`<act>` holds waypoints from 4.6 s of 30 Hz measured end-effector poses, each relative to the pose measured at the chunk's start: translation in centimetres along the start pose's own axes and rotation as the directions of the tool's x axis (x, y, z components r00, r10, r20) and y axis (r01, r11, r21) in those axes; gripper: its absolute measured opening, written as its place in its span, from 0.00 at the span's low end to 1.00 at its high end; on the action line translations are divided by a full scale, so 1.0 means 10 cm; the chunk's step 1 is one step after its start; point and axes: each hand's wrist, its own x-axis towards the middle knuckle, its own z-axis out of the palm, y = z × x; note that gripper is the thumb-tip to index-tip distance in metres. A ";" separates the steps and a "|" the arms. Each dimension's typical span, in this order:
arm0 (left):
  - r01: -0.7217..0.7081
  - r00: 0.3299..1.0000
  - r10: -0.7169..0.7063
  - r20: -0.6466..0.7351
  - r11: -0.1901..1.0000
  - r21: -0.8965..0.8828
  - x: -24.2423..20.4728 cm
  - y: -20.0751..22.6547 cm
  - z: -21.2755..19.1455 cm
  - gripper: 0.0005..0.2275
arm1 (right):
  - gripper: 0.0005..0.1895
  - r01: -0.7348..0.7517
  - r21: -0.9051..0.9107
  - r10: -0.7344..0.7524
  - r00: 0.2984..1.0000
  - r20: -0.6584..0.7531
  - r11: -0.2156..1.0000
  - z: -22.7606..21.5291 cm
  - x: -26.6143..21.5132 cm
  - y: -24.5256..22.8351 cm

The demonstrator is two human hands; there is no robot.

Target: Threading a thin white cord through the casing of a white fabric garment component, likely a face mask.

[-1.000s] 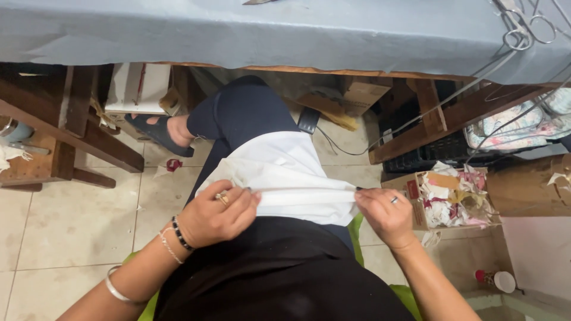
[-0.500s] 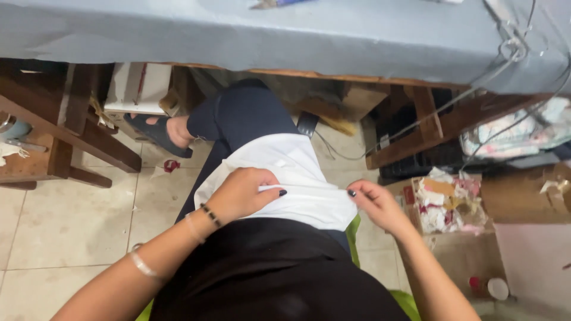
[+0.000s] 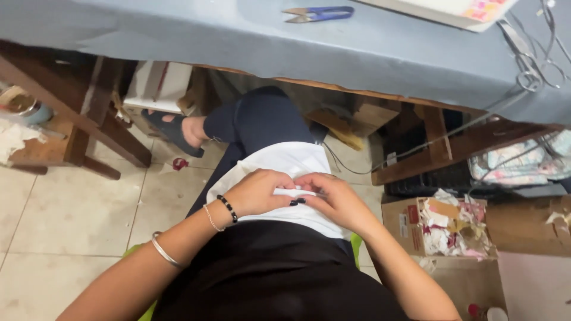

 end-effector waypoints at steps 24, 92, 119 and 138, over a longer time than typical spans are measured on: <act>-0.111 0.967 0.084 -0.239 0.988 -0.104 -0.36 -0.14 -0.05 0.10 | 0.08 -0.167 0.111 0.176 0.981 -0.079 0.980 0.13 -0.02 0.02; -0.204 0.955 0.175 -0.238 0.973 -0.104 -0.32 -0.09 -0.05 0.08 | 0.08 -0.080 0.169 0.100 0.988 -0.117 0.982 0.18 -0.11 0.03; -0.090 0.931 0.116 -0.347 0.992 0.090 -0.38 -0.66 -0.15 0.05 | 0.04 -0.246 -0.199 0.153 0.908 -0.390 0.949 -0.44 -0.90 1.10; -0.190 0.924 0.228 -0.308 0.970 0.150 -0.57 0.05 -0.27 0.05 | 0.08 -0.063 0.040 0.062 0.997 0.037 0.997 -0.32 -0.39 0.20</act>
